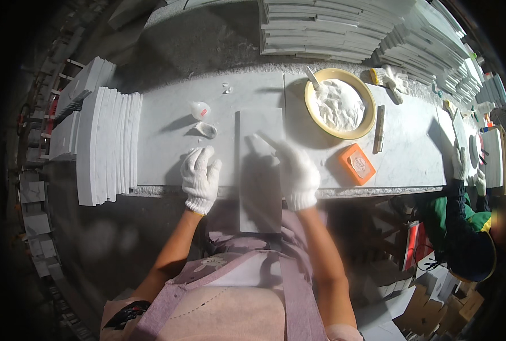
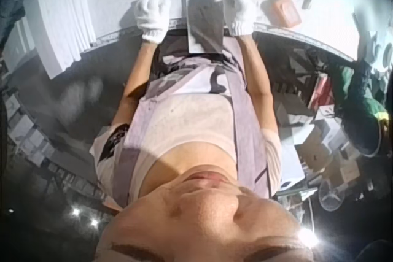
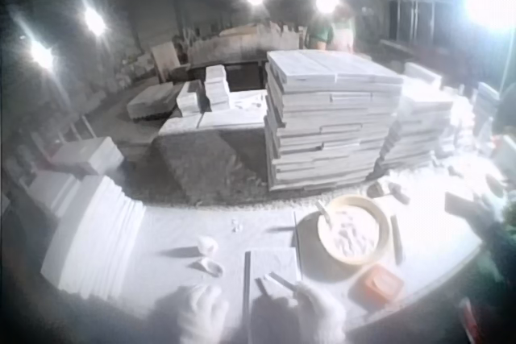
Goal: The person smooths the edges of rectangular white tiles using a metal scraper and an orange sanding block. They apply a white paste from a bowl and a liquid from a squeeze bottle to the tile edges, then wipe and stack the finished tiles.
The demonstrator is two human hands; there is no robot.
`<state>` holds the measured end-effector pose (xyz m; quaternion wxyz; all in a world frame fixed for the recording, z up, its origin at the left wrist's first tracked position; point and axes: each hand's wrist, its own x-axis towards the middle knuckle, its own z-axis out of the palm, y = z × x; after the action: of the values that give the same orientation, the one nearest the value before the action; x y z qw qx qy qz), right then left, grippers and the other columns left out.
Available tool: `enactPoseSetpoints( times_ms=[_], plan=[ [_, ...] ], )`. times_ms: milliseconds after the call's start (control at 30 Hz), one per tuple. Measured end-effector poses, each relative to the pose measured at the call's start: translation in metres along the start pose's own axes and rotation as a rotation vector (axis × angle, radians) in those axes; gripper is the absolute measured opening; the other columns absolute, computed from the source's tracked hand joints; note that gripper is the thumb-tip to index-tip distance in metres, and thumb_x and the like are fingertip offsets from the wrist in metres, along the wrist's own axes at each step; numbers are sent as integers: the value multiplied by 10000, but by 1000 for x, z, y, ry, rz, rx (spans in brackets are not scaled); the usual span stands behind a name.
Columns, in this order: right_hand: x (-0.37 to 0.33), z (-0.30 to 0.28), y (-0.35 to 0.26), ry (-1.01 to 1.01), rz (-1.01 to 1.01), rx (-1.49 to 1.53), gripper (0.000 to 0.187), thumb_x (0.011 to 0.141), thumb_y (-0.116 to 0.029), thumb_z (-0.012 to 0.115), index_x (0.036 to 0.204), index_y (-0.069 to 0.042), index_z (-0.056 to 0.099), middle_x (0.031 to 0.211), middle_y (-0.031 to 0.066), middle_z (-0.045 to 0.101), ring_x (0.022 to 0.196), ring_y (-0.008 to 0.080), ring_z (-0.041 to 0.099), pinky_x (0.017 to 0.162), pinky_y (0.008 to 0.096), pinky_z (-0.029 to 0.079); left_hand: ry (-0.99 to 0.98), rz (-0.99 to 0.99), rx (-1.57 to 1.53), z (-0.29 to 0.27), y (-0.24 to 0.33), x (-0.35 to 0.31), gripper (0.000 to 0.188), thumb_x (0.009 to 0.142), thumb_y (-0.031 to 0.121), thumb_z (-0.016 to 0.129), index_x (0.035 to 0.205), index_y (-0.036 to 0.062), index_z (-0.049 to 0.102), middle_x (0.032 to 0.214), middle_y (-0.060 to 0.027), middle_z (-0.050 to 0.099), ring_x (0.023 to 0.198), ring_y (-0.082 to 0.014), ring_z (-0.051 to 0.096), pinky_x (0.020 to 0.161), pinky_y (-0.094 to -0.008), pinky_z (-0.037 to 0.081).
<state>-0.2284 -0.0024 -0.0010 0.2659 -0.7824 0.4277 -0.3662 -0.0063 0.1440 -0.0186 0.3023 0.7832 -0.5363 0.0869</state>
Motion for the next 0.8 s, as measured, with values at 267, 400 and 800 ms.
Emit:
enactPoseSetpoints(
  times_ms=[267, 400, 800],
  plan=[
    [-12, -51, -13, -106, 890, 1051, 592, 1024, -173, 747, 1559, -70, 514, 1032, -12, 668, 729, 30, 573, 556, 157, 412, 87, -233, 82, 8, -19, 56, 623, 877, 342, 866, 1381, 82, 607, 1352, -183, 633, 1277, -380, 580, 1084, -533, 468],
    [-51, -64, -6, -186, 996, 1613, 693, 958, -134, 801, 1559, -93, 460, 964, -25, 633, 722, 17, 577, 536, 162, 408, 43, -318, 53, 16, -29, 86, 662, 865, 409, 865, 1361, 53, 608, 1354, -204, 631, 1291, -388, 576, 1095, -497, 471],
    [-77, -58, -22, -234, 1073, 1708, 204, 1042, -251, 708, 1202, -134, 661, 1106, 20, 690, 971, 187, 680, 710, 275, 546, 20, -586, -12, 29, -37, 126, 583, 903, 465, 795, 1302, 57, 675, 1243, -170, 708, 1247, -346, 628, 1027, -467, 527]
  ],
)
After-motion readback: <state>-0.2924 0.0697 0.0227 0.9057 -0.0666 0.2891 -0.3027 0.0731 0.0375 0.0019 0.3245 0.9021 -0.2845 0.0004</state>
